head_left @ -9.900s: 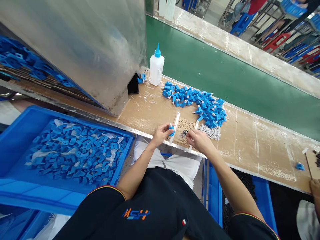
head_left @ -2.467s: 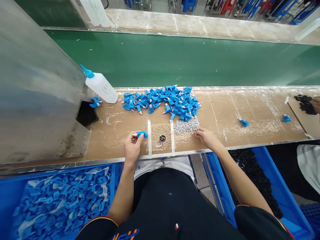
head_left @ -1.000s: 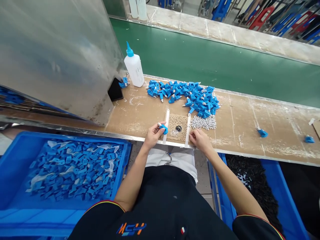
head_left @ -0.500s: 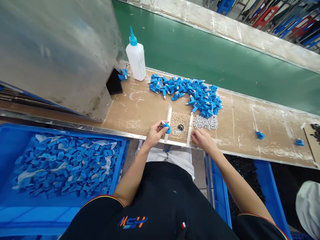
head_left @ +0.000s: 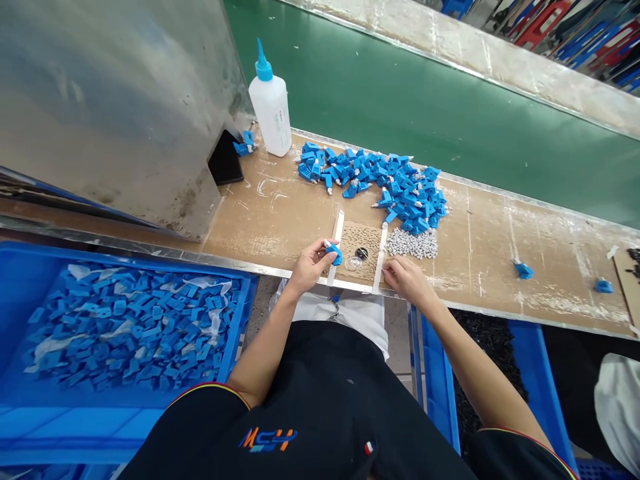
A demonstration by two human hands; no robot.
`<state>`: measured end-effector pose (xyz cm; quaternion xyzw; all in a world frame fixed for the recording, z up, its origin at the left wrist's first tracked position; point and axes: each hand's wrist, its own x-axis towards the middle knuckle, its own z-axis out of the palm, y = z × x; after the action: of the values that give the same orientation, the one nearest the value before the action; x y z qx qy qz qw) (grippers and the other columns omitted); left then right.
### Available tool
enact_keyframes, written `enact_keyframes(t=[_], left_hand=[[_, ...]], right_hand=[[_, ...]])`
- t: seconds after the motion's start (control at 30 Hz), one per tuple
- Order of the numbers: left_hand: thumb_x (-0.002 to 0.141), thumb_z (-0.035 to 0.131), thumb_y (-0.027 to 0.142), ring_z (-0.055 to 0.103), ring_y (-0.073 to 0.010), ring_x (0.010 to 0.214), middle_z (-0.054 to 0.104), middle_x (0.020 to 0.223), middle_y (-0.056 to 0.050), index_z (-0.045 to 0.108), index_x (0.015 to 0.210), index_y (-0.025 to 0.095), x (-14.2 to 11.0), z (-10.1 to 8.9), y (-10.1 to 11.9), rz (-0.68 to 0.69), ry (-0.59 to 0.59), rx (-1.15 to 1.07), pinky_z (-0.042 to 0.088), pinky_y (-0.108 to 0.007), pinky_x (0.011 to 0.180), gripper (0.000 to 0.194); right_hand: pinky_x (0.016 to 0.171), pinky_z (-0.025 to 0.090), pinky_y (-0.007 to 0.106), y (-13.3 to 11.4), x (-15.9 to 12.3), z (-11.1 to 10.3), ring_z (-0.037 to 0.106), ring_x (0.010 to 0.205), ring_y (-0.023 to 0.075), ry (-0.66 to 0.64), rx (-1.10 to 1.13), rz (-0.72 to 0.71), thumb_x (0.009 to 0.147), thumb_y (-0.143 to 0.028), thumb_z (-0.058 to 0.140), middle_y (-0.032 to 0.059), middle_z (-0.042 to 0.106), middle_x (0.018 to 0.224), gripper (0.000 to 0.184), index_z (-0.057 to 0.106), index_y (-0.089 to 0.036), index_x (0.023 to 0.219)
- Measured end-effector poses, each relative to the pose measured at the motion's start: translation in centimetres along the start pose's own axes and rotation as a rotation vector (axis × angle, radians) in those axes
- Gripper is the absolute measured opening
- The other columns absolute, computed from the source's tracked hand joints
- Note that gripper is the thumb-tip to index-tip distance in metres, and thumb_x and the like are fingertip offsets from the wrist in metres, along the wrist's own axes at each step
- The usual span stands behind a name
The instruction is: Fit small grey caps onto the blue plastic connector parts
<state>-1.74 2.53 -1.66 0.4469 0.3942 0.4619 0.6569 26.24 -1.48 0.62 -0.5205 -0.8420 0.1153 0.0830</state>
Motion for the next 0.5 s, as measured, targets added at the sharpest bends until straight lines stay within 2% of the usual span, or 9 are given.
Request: enact_keyframes(t=[0.2, 0.33, 0.5], left_hand=[[0.078, 0.08, 0.05, 0.066, -0.0147, 0.076, 0.069, 0.085, -0.004, 0.071, 0.105, 0.016, -0.1, 0.1, 0.0, 0.006, 0.006, -0.011, 0.058, -0.027, 0.073, 0.044], [0.078, 0.079, 0.05, 0.067, -0.0161, 0.079, 0.07, 0.088, -0.005, 0.071, 0.103, 0.016, -0.3, 0.1, -0.1, 0.016, -0.002, -0.028, 0.059, -0.028, 0.074, 0.043], [0.078, 0.079, 0.049, 0.067, -0.0161, 0.081, 0.07, 0.09, -0.005, 0.071, 0.106, 0.017, -0.1, 0.0, -0.2, -0.001, -0.019, -0.064, 0.058, -0.028, 0.075, 0.043]], right_hand=[[0.075, 0.049, 0.037, -0.2, 0.3, -0.2, 0.058, 0.079, 0.0236, 0.0, -0.049, -0.036, 0.099, -0.021, 0.04, 0.0079, 0.06, 0.08, 0.023, 0.052, -0.025, 0.079], [0.072, 0.048, 0.036, -0.7, 0.7, -1.0, 0.057, 0.075, 0.023, -0.007, -0.055, -0.052, 0.097, -0.02, 0.042, 0.0067, 0.058, 0.076, 0.023, 0.052, -0.025, 0.077], [0.072, 0.047, 0.034, -3.0, 3.0, -2.7, 0.058, 0.075, 0.0215, -0.004, -0.063, -0.092, 0.098, -0.021, 0.042, 0.0063, 0.06, 0.078, 0.021, 0.057, -0.024, 0.084]])
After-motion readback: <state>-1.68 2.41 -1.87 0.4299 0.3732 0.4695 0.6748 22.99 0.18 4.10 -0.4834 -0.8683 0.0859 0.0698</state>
